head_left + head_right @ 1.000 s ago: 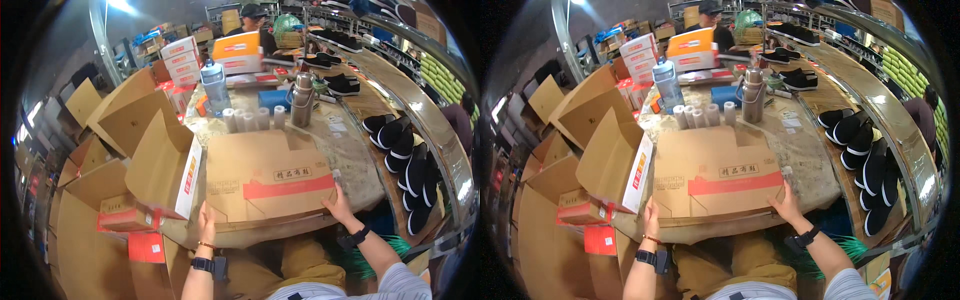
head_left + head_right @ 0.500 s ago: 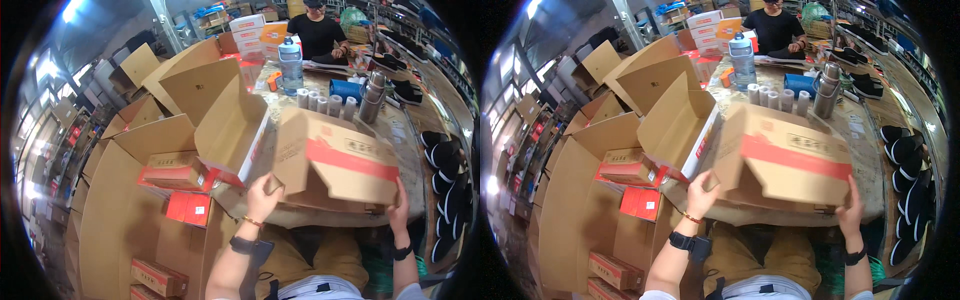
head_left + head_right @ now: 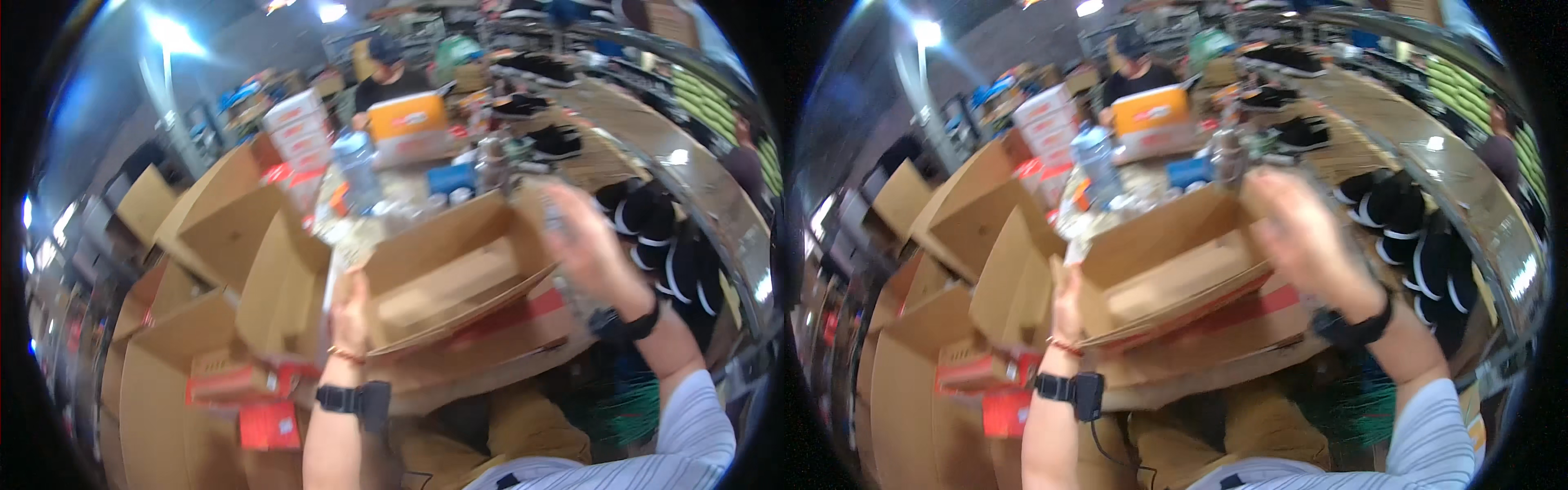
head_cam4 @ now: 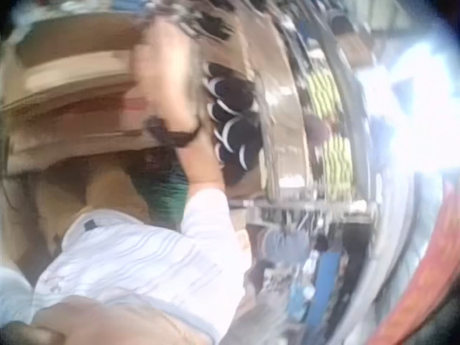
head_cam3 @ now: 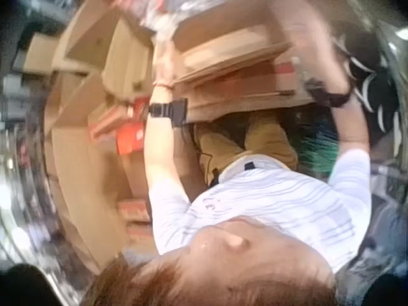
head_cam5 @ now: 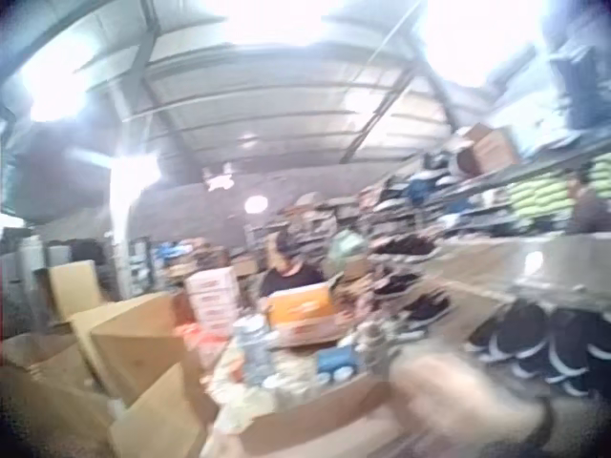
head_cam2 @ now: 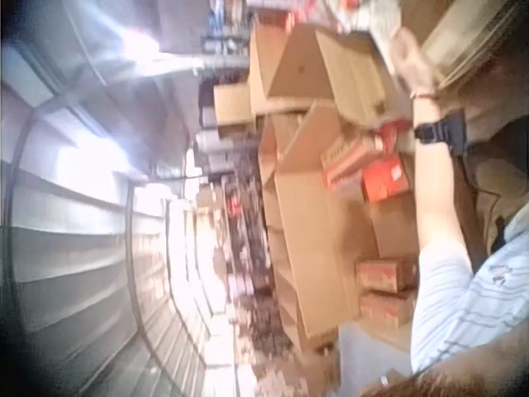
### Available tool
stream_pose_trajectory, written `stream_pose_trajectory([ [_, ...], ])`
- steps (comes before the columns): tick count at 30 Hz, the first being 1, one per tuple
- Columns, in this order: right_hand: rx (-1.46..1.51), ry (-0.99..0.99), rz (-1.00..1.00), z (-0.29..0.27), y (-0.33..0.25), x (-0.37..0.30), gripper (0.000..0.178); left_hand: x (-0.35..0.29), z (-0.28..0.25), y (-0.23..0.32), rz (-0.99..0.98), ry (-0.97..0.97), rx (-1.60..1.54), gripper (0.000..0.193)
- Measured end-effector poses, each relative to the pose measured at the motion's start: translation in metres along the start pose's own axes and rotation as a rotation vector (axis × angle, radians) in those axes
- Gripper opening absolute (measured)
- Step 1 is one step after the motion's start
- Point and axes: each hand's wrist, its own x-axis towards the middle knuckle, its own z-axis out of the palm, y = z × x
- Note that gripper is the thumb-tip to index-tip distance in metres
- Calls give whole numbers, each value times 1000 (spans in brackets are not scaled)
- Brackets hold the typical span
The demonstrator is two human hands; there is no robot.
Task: Pack shoes into individual boxes and then into larger shipping containers.
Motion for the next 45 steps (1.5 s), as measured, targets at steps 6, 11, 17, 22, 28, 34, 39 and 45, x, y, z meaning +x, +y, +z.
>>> stream_pose_trajectory([
  [6, 292, -443, 280, 96, 33, -9, 26, 28, 12, 2, -152, -148, -157, 46],
  [11, 364, -321, 193, 122, 30, -2, 21, 15, 36, 6, 151, -54, 811, 84],
  [17, 163, 464, -43, 92, 78, 16, 13, 23, 37, 1, 153, -55, 730, 90],
  [22, 441, 19, 513, 143, 109, -26, 44, 23, 36, -7, 517, -40, 498, 66],
  [28, 334, -461, 316, 77, 87, -9, 72, -1, 57, 29, 354, -75, 954, 63],
  [34, 373, -98, 356, 66, 61, -23, 48, -18, 60, 42, 745, 146, 997, 55],
  [39, 467, -59, 404, 65, 115, -60, 36, -2, 75, 43, 501, -145, 1179, 38],
  [45, -389, -285, 768, -73, 240, -132, 32, -17, 102, 2, 330, -256, 1416, 56],
])
